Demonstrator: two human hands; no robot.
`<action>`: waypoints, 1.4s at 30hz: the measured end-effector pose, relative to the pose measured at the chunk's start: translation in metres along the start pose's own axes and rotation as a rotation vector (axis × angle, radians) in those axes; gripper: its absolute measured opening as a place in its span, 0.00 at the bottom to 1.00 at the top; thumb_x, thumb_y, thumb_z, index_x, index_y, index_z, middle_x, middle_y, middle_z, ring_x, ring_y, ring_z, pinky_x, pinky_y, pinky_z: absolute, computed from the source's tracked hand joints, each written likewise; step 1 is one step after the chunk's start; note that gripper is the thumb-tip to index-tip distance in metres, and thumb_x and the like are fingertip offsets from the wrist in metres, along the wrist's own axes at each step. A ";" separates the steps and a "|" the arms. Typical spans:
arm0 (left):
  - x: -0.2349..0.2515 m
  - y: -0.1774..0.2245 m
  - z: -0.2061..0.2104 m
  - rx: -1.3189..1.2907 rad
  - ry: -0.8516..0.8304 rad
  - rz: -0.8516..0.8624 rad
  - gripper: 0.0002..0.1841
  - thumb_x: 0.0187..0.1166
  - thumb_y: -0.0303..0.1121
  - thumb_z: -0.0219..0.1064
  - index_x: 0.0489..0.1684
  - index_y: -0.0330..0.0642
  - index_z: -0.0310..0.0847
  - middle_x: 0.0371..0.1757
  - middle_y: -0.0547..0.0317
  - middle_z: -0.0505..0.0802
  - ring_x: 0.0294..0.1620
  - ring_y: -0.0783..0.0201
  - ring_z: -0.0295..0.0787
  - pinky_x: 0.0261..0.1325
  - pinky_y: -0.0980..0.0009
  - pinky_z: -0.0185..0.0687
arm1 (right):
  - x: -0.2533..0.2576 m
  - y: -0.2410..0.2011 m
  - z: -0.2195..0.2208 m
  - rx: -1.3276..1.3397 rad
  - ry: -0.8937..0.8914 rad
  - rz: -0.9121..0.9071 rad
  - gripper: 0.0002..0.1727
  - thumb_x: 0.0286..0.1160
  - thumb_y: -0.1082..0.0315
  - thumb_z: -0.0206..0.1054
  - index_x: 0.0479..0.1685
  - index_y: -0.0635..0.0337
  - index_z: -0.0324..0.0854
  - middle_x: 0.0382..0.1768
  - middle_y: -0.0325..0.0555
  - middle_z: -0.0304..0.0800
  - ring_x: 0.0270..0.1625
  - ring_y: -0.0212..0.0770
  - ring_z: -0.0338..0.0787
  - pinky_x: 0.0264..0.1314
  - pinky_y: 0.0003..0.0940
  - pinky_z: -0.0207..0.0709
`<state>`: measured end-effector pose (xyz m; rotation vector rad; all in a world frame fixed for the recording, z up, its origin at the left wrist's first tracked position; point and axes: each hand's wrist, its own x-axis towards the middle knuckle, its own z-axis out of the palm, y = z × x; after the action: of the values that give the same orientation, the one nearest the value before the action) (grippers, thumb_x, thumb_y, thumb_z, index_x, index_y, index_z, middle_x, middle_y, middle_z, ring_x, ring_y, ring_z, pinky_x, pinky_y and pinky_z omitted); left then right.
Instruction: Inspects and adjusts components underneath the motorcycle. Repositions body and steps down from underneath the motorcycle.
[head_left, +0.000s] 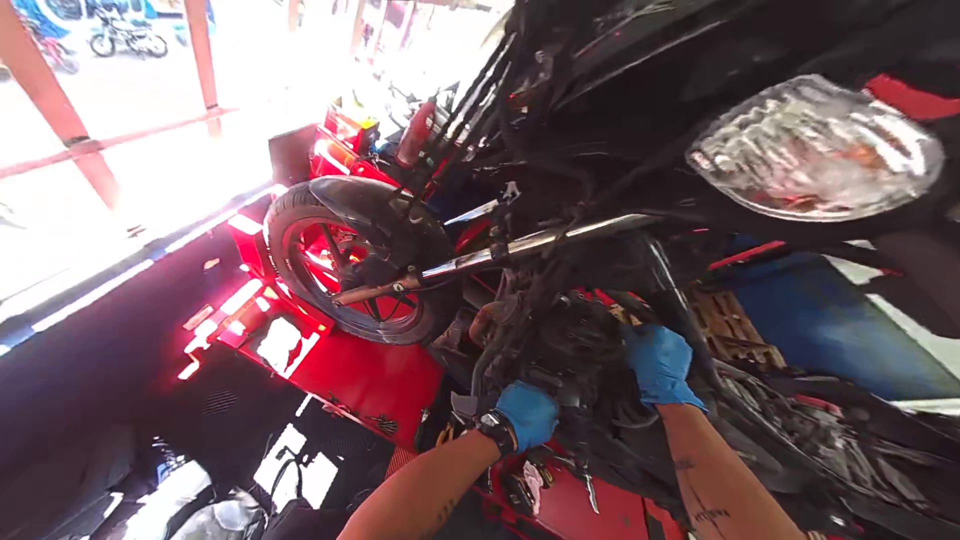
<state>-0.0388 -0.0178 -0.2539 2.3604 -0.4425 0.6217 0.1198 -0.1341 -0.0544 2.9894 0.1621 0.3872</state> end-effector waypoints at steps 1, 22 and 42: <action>0.011 0.016 -0.058 -0.087 -0.387 -0.126 0.21 0.92 0.46 0.51 0.61 0.42 0.87 0.62 0.48 0.93 0.70 0.47 0.87 0.77 0.41 0.75 | 0.001 0.000 0.002 0.006 -0.002 0.002 0.26 0.85 0.52 0.62 0.49 0.73 0.87 0.51 0.77 0.89 0.59 0.78 0.87 0.58 0.79 0.75; 0.020 0.017 -0.081 -0.249 -0.563 -0.156 0.19 0.90 0.42 0.56 0.61 0.36 0.86 0.63 0.42 0.92 0.71 0.43 0.86 0.79 0.42 0.72 | 0.000 0.003 0.017 0.119 0.067 0.014 0.18 0.85 0.63 0.61 0.56 0.70 0.88 0.58 0.76 0.87 0.66 0.76 0.84 0.69 0.76 0.70; 0.020 0.016 -0.062 -0.244 -0.524 -0.164 0.17 0.88 0.44 0.60 0.55 0.40 0.89 0.57 0.47 0.94 0.66 0.46 0.89 0.74 0.42 0.78 | -0.003 0.004 0.020 0.143 0.118 -0.042 0.18 0.83 0.62 0.62 0.56 0.68 0.88 0.56 0.74 0.89 0.64 0.74 0.86 0.67 0.77 0.71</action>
<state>-0.0496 0.0088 -0.1933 2.2724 -0.5089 -0.1330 0.1222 -0.1408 -0.0735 3.0974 0.2744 0.5703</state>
